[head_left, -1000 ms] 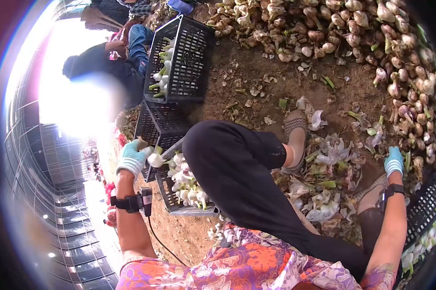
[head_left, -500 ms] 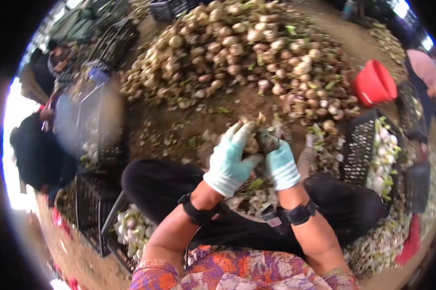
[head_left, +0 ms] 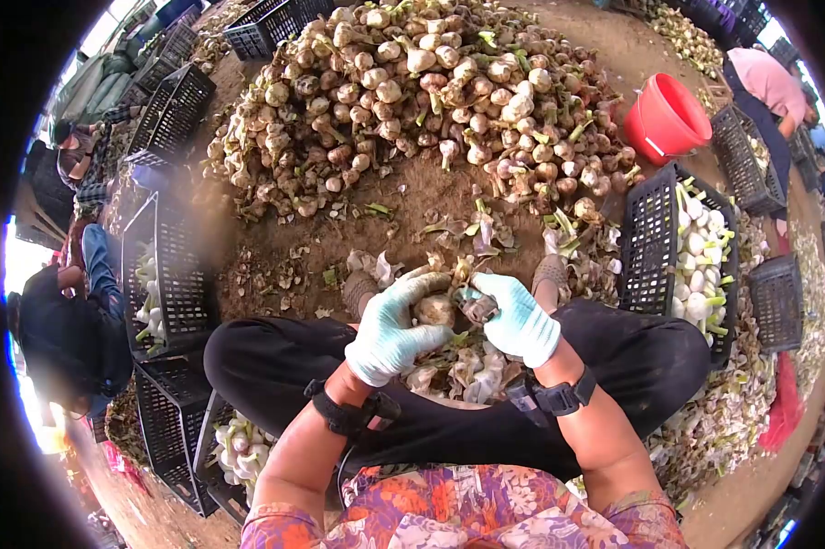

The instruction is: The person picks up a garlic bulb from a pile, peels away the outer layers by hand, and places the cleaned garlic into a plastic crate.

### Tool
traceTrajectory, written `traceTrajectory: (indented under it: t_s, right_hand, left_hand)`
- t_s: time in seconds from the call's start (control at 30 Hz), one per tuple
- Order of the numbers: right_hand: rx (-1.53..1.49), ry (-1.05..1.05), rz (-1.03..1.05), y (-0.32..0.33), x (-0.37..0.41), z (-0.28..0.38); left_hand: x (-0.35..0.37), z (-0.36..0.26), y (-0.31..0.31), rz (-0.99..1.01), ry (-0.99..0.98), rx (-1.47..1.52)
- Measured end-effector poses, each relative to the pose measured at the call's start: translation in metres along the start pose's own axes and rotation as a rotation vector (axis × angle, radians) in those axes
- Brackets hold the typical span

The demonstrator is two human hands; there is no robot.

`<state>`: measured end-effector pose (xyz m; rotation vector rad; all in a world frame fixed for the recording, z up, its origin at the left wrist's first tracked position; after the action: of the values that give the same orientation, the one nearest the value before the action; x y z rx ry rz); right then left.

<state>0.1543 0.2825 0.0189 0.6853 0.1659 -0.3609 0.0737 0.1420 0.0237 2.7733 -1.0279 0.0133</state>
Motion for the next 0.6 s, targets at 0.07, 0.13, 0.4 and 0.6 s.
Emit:
traceTrajectory:
  t_s: [0.07,0.13,0.4,0.6]
  right_hand:
    - [-0.202,-0.058,-0.012,-0.001,0.003,-0.007]
    - [-0.717,-0.408,0.041,-0.004,0.004,-0.019]
    - [-0.066,-0.326,-0.194,0.005,0.004,-0.014]
    - [-0.143,-0.336,-0.267,0.007,0.009,-0.026]
  left_hand:
    - [-0.001,-0.002,0.006,-0.017,0.280,0.435]
    - [-0.008,0.009,0.008,0.032,0.236,0.403]
    - [-0.022,0.004,-0.019,0.008,-0.138,-0.135]
    - [-0.020,0.017,-0.025,0.071,0.425,0.870]
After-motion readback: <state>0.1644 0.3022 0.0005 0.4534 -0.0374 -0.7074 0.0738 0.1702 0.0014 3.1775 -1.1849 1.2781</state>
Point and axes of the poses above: each hand's wrist, its own x-axis away from the middle knuckle, its own y-axis out of the back of the hand, z = x × y, the point moved 3 cm from there along -x, towards the middle knuckle, and after that the axes turned 9 degrees about -z, right-handed, at the moved point
